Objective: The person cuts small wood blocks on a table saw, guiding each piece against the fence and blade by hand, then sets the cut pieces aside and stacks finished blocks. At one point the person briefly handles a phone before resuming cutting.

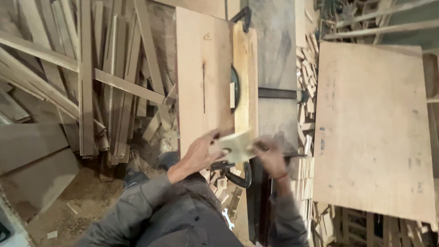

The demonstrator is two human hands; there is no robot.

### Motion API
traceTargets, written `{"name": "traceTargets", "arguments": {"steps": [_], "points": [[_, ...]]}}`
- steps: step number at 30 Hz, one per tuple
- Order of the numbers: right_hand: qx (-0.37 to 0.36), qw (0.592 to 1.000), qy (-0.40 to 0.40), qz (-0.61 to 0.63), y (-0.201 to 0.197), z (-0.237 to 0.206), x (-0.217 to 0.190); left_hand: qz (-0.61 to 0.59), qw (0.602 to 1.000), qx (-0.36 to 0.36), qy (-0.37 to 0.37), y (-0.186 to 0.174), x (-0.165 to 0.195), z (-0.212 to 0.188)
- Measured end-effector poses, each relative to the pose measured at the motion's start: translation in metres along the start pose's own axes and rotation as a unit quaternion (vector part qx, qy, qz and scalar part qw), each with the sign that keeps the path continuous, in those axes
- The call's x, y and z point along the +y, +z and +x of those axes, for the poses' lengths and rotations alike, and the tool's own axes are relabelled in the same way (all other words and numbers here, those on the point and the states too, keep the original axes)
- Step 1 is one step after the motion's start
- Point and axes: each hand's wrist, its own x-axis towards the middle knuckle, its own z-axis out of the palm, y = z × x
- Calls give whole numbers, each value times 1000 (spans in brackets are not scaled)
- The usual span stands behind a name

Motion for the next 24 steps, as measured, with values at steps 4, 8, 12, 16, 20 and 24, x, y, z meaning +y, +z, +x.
{"name": "traceTargets", "arguments": {"steps": [4,8,12,16,20,24], "points": [[-24,996,-49,76,45,-50,41,18,985,-161,-55,13,6,-7],[0,991,-48,126,63,-70,65,39,975,-217,-41,23,-9,-14],[110,983,-38,144,66,-81,74,104,973,-173,-107,37,-32,3],[152,966,-43,206,55,-94,74,240,951,187,-47,21,-55,87],[133,963,-50,228,52,-111,76,169,949,239,-120,2,-55,178],[131,962,-41,235,58,-120,84,155,943,272,-110,3,-51,215]]}}
